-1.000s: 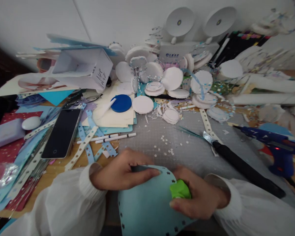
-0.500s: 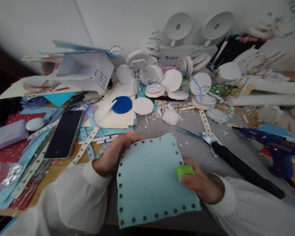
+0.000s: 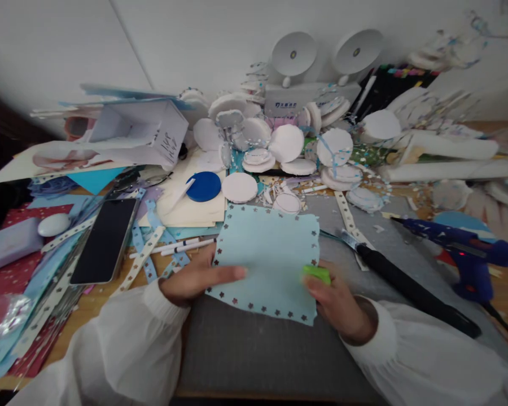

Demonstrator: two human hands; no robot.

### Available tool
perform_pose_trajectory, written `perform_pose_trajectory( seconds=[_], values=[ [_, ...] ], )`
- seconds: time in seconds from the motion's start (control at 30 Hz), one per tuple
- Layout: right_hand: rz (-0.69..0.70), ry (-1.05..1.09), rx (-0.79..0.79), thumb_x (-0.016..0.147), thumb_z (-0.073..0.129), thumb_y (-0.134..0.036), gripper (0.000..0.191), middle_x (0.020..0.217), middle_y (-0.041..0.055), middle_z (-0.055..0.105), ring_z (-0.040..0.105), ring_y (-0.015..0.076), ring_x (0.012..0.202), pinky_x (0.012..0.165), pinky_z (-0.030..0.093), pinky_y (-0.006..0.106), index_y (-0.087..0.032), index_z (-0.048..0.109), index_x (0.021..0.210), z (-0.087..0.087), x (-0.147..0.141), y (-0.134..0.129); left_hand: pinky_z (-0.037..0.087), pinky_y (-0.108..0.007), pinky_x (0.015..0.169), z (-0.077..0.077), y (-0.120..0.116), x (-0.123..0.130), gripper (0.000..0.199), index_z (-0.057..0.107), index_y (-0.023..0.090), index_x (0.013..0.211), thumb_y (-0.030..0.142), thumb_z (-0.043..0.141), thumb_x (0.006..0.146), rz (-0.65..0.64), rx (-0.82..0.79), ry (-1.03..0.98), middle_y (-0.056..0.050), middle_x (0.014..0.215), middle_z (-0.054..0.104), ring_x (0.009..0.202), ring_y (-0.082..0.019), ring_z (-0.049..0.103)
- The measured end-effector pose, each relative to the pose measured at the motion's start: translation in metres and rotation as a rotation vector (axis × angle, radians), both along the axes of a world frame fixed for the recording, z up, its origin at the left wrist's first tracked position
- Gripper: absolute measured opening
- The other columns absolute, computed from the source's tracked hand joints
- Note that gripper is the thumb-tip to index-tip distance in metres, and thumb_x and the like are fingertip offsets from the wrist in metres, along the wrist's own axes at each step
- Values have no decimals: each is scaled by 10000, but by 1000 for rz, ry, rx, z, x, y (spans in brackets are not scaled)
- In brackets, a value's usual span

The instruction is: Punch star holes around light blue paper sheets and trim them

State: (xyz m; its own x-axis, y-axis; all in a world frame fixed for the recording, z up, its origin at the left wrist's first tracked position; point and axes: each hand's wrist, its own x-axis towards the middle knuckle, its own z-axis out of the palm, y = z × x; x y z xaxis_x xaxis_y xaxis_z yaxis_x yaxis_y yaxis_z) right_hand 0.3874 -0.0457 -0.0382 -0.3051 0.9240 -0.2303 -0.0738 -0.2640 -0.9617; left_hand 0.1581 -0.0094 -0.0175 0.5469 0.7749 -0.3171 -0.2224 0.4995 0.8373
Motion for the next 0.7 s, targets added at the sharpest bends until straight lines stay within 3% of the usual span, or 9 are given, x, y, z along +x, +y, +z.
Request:
perform_pose_trajectory(
  seconds=[0.07,0.17,0.37,0.6,0.7],
  values=[
    [-34,-26,44,735,603,-577,366,559,-18,458,400,127,498,448,376,257,-219,561,673,-1,-2,0,542,-295,595,3,-3,-1,416,572,160,1085,260,739,717,-55,-34,80,-64,851,706,675,-190,666],
    [3,-45,113,726,607,-588,377,557,-18,454,365,118,482,430,346,252,-219,565,667,2,-4,0,531,-259,477,8,-4,-1,368,554,149,1049,279,722,748,-90,-53,161,-40,761,694,550,-160,641],
    [31,-167,277,757,579,-563,375,496,-23,388,339,131,453,399,314,269,-241,486,589,13,-3,1,540,-253,479,4,-2,-2,436,536,155,1099,296,733,737,37,25,245,-42,776,700,546,-160,646],
    [127,-187,391,796,573,-390,233,544,-32,422,345,109,475,423,345,246,-227,490,651,7,-2,0,550,-352,790,-5,-3,-7,429,574,146,1151,295,697,768,48,268,325,-104,1059,690,906,-236,660],
    [155,-121,446,789,583,-351,207,541,-46,421,345,89,454,405,344,217,-214,488,666,7,-3,0,536,-374,840,-5,-3,-5,403,585,140,1146,297,676,786,1,324,305,-109,1093,683,951,-246,654]
  ],
)
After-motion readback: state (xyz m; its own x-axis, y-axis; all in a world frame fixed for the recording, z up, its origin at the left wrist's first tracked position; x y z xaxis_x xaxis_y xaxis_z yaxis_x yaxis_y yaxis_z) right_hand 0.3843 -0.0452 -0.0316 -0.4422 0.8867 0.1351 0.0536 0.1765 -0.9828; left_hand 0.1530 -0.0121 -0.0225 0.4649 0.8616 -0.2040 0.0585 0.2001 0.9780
